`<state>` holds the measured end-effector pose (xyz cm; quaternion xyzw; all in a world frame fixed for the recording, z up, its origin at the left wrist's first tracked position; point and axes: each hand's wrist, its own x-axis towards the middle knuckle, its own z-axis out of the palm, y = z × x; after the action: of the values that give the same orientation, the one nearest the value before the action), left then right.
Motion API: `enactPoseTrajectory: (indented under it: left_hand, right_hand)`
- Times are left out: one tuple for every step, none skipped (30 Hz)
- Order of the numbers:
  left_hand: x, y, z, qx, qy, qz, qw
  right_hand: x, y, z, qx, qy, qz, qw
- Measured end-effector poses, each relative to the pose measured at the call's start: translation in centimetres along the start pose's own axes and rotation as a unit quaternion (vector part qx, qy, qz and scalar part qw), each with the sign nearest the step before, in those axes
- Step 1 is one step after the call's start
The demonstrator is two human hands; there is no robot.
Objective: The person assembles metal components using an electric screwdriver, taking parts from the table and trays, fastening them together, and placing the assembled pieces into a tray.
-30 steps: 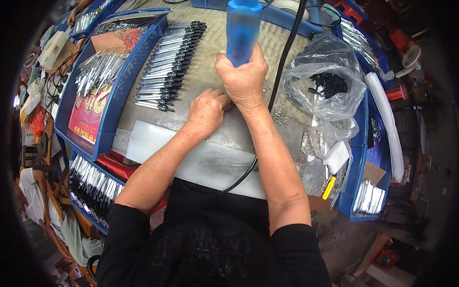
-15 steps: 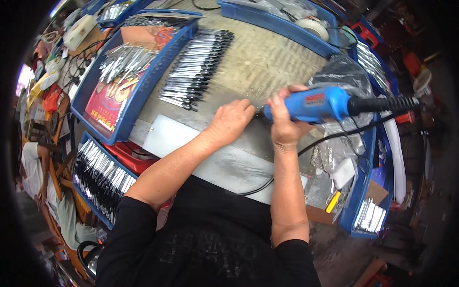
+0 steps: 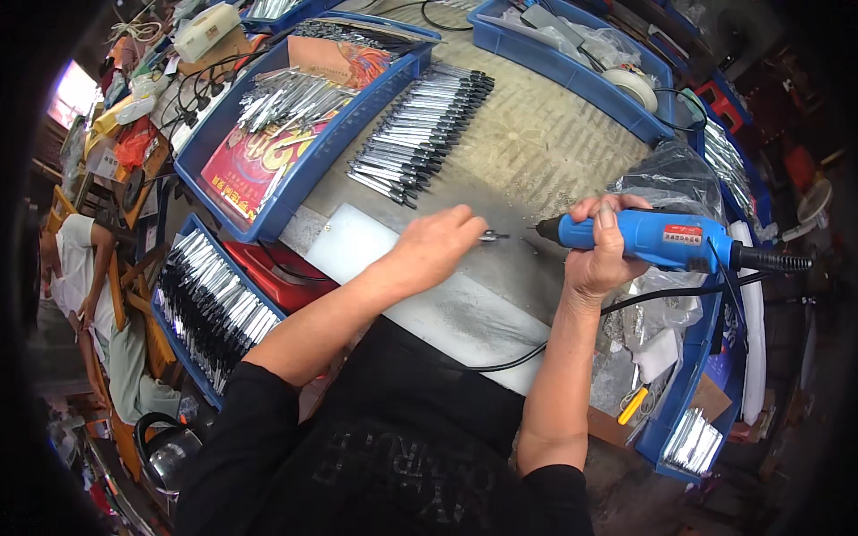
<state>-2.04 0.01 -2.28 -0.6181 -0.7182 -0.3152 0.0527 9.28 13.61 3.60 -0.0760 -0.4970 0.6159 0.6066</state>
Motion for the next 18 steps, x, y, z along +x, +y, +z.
enactPoseTrajectory:
  left_hand:
    - [-0.7,-0.7,-0.5,-0.019,-0.006,-0.001,1.000]
    - [-1.4,-1.3,-1.3,-0.015,-0.006,-0.002,1.000]
    - [-2.0,-2.1,-2.2,-0.019,-0.005,-0.014,1.000]
    - [-2.7,-2.8,-3.1,-0.022,-0.005,-0.027,0.999]
    - [-3.3,-3.5,-4.0,-0.019,-0.005,-0.028,0.999]
    - [-3.9,-4.2,-5.1,0.004,0.010,-0.035,0.999]
    - [-4.5,-4.7,-5.9,0.027,0.025,-0.041,0.998]
    - [-5.1,-5.0,-6.7,0.031,0.026,-0.043,0.998]
    - [-5.7,-5.2,-7.5,0.043,0.035,-0.055,0.997]
    - [-6.2,-5.3,-8.1,0.055,0.044,-0.067,0.995]
    - [-6.7,-5.0,-8.7,0.057,0.041,-0.087,0.994]
    - [-7.2,-4.8,-9.1,0.063,0.044,-0.091,0.993]
    - [-7.8,-4.5,-9.5,0.051,0.040,-0.091,0.994]
    - [-8.3,-4.3,-9.8,0.038,0.037,-0.090,0.995]
    - [-8.7,-4.1,-10.1,0.038,0.024,-0.099,0.994]
    - [-9.2,-4.0,-10.4,0.043,0.027,-0.105,0.993]
    - [-9.8,-3.9,-10.7,0.035,0.032,-0.103,0.994]
    - [-10.3,-3.9,-10.9,0.027,0.037,-0.101,0.994]
  right_hand:
    - [0.0,0.0,0.0,0.005,0.004,0.002,1.000]
    - [0.1,0.0,-0.1,0.010,0.008,0.004,1.000]
    - [0.1,0.0,-0.1,-0.001,0.010,0.001,1.000]
    - [0.1,0.0,-0.2,0.003,0.010,0.003,1.000]
    - [0.1,0.0,-0.3,-0.017,0.013,0.004,1.000]
    - [0.2,0.1,-0.4,-0.035,0.015,0.005,0.999]
    - [0.3,0.2,-0.7,-0.016,0.013,0.010,1.000]
    - [0.4,0.2,-0.7,-0.012,0.011,0.011,1.000]
    - [0.5,0.2,-0.7,0.003,0.023,0.010,1.000]
    - [0.6,0.1,-0.7,0.017,0.035,0.009,0.999]
    - [0.7,0.4,-1.1,0.030,0.029,0.012,0.999]
    - [0.8,0.5,-1.4,0.037,0.024,0.015,0.999]
    - [0.9,0.6,-1.7,0.051,0.022,0.019,0.998]
    - [1.0,0.5,-1.9,0.063,0.019,0.024,0.998]
    - [1.0,0.4,-2.0,0.070,0.015,0.036,0.997]
    - [1.0,0.6,-2.3,0.079,0.013,0.037,0.996]
    - [1.0,0.6,-2.4,0.077,0.013,0.037,0.996]
    - [1.0,0.7,-2.5,0.075,0.013,0.036,0.996]
